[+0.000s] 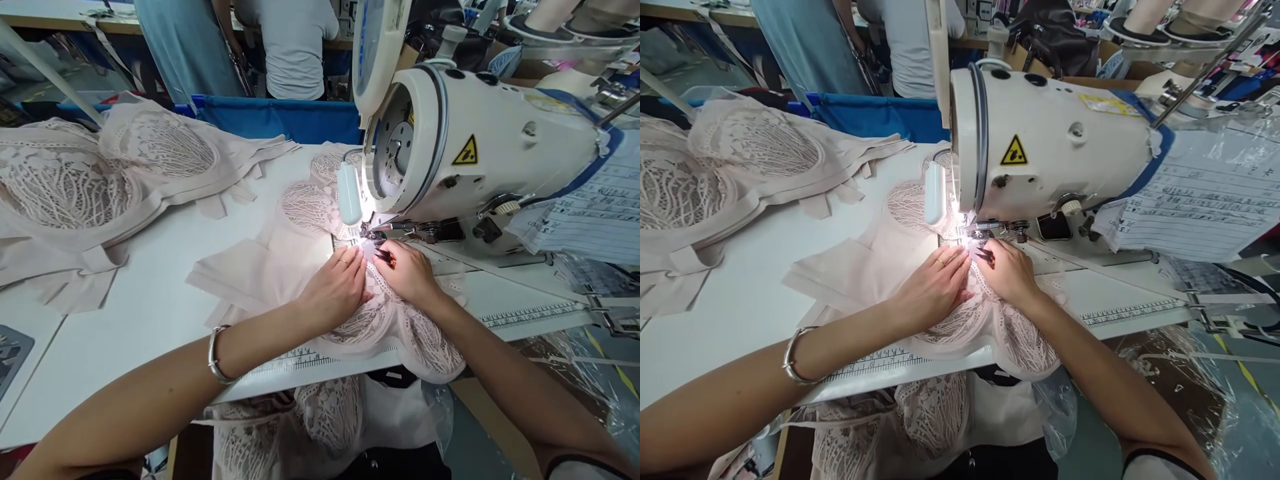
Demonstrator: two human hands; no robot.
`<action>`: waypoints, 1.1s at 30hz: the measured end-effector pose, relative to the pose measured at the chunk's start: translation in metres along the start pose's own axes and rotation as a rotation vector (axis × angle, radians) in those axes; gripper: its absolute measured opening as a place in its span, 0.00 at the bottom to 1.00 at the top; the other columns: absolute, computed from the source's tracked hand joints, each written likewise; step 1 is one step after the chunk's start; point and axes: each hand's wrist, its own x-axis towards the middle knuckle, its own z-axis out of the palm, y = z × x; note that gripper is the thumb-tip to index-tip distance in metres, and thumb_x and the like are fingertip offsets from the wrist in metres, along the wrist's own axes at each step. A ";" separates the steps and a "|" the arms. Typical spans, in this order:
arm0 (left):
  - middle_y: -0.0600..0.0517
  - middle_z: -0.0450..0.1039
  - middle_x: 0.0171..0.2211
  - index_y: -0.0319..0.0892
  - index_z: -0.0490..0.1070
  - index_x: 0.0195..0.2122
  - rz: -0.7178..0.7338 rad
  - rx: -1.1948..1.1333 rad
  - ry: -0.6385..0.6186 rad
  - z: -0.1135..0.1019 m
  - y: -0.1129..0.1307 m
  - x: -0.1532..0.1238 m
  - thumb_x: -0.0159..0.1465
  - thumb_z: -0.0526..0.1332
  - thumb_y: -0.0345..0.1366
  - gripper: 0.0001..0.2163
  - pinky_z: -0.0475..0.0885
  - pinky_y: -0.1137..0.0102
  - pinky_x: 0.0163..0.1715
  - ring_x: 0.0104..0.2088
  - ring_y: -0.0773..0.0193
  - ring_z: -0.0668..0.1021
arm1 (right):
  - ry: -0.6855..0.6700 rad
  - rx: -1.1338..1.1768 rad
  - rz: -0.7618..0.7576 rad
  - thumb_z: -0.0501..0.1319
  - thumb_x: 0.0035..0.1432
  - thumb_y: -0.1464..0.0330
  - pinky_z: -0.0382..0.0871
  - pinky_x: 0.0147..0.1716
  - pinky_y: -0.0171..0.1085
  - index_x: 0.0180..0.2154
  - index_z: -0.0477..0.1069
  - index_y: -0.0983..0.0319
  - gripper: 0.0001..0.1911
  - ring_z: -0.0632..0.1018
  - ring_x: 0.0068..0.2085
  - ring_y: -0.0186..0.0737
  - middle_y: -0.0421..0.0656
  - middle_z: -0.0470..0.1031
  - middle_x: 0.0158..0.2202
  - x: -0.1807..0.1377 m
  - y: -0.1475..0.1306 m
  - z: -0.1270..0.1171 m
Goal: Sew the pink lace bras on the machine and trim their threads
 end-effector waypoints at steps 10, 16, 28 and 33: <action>0.29 0.73 0.56 0.19 0.66 0.59 0.039 0.011 -0.078 -0.005 -0.005 0.004 0.74 0.52 0.47 0.29 0.68 0.56 0.56 0.55 0.44 0.74 | 0.092 -0.047 -0.195 0.55 0.63 0.69 0.60 0.27 0.35 0.35 0.69 0.60 0.05 0.75 0.25 0.40 0.40 0.75 0.23 -0.006 0.006 0.010; 0.34 0.70 0.60 0.30 0.72 0.53 0.020 -0.026 -0.099 -0.011 -0.006 0.007 0.72 0.55 0.49 0.24 0.69 0.59 0.47 0.49 0.47 0.74 | 0.179 -0.128 -0.397 0.52 0.69 0.72 0.63 0.29 0.35 0.37 0.73 0.64 0.12 0.77 0.27 0.38 0.44 0.78 0.26 -0.006 0.005 0.013; 0.33 0.68 0.62 0.26 0.65 0.62 -0.026 -0.071 -0.059 -0.002 -0.010 0.005 0.74 0.49 0.51 0.30 0.62 0.55 0.55 0.53 0.45 0.72 | -0.014 -0.271 -0.392 0.50 0.67 0.74 0.67 0.33 0.37 0.53 0.77 0.68 0.21 0.78 0.32 0.43 0.48 0.80 0.31 -0.009 0.006 0.010; 0.31 0.67 0.63 0.25 0.63 0.63 -0.049 -0.046 -0.069 -0.003 -0.009 0.004 0.74 0.48 0.51 0.32 0.60 0.53 0.58 0.56 0.43 0.71 | -0.016 -0.302 -0.380 0.50 0.67 0.74 0.68 0.32 0.37 0.54 0.77 0.68 0.22 0.78 0.32 0.44 0.48 0.80 0.30 -0.008 0.005 0.011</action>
